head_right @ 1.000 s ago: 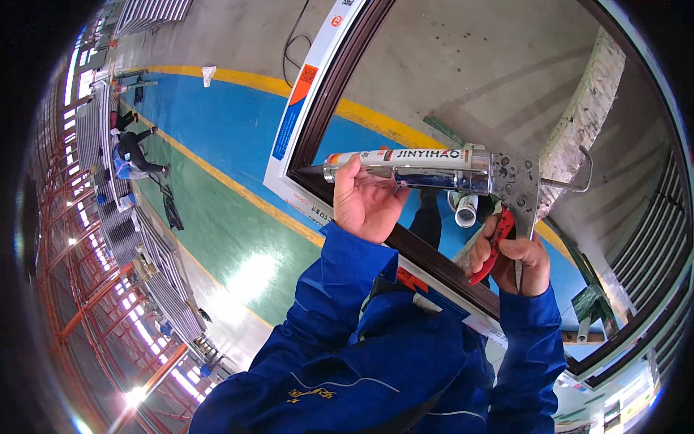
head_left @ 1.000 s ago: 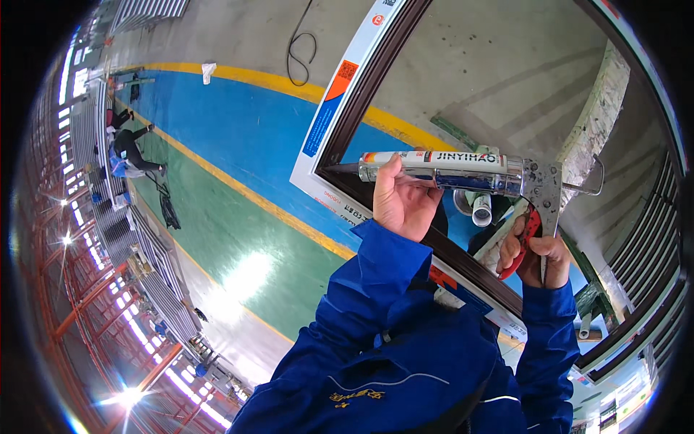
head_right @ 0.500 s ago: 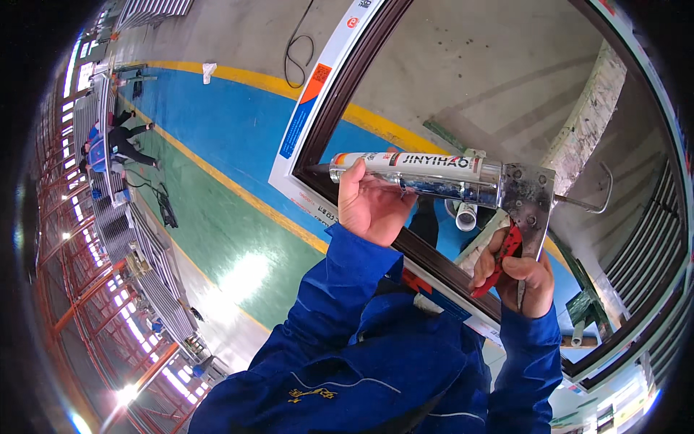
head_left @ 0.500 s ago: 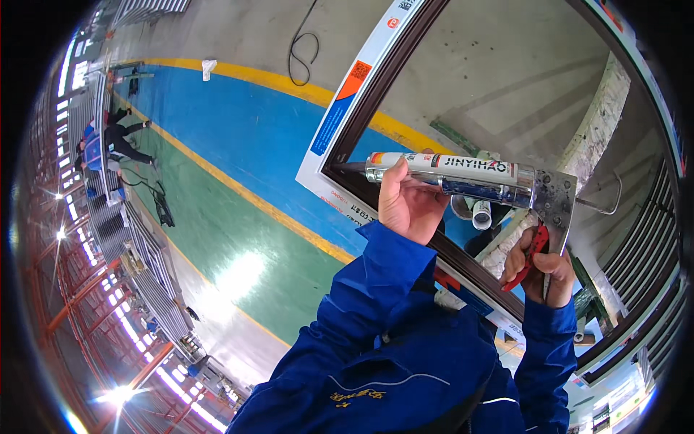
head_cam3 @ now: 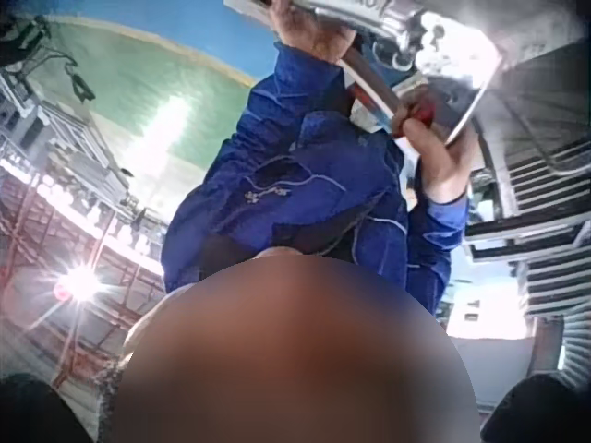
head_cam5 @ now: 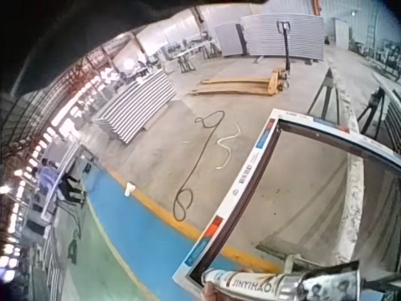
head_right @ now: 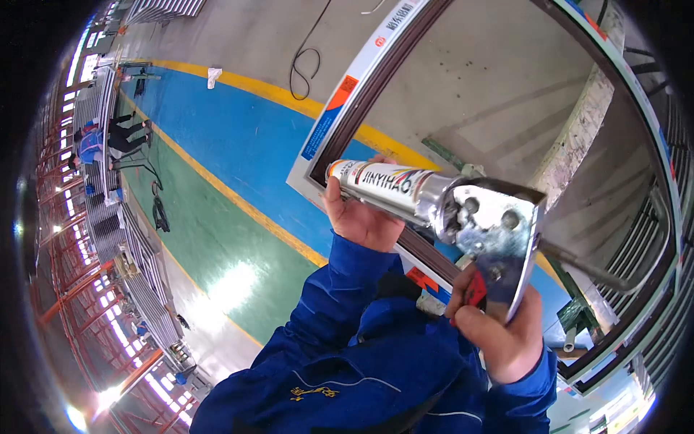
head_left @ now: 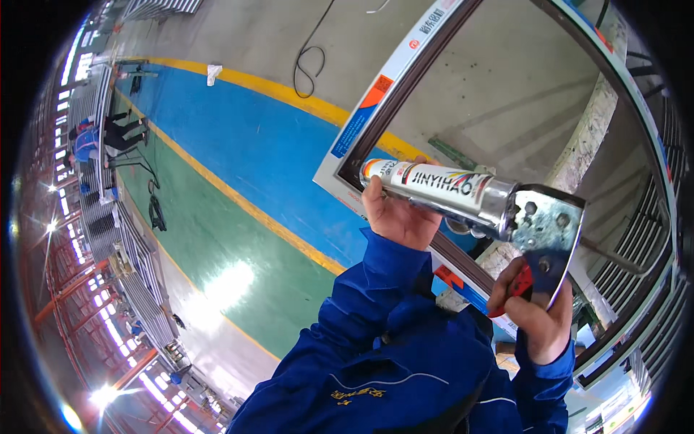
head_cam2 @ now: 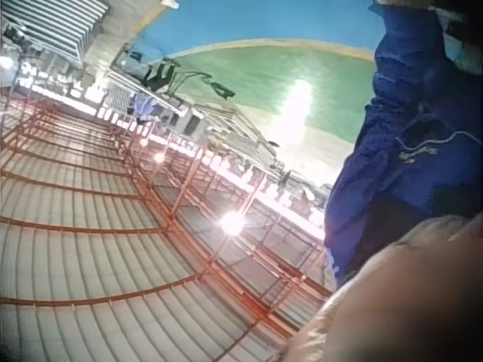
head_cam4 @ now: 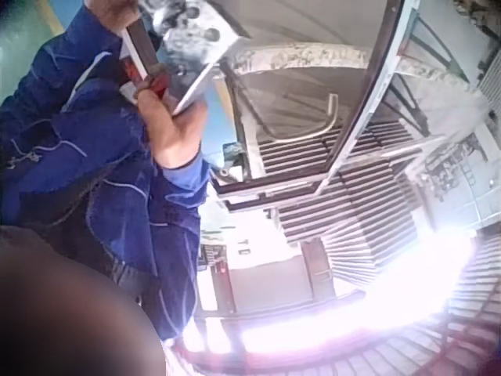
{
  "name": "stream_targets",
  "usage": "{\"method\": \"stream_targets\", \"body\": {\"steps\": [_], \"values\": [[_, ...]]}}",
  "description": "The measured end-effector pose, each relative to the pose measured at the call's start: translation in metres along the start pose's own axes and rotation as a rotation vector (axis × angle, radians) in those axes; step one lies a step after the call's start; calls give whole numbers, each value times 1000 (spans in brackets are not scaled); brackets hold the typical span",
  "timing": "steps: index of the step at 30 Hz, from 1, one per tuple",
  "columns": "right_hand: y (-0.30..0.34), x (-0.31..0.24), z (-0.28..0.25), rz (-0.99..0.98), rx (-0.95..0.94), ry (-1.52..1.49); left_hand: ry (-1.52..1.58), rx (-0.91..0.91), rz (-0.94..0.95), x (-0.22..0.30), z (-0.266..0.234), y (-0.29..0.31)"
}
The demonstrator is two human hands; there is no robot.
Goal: Apply sealant to the perimeter of a window frame using a manual caulking gun and inspect the frame.
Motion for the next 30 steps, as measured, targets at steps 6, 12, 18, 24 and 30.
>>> {"method": "stream_targets", "body": {"steps": [6,12,18,24,30], "values": [[42,-9,40,27,-116,75,125,-348,-2,15,-3,5],[81,9,32,-255,-287,514,80,-130,-175,0,19,25],[128,57,-15,-313,-93,-145,-77,-361,-188,-13,43,79],[142,126,-51,-295,-58,-824,-729,-519,-402,-21,41,98],[131,136,-75,-523,-85,-1135,-1715,-592,-148,30,104,35]]}}
Point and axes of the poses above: each hand's wrist, its own y-axis away from the middle knuckle, its own z-axis out of the palm, x = y × z, the point moved 1 cm from there along -y, towards the middle knuckle, and after that the axes turned 13 degrees about -y, right-handed, at the moved point
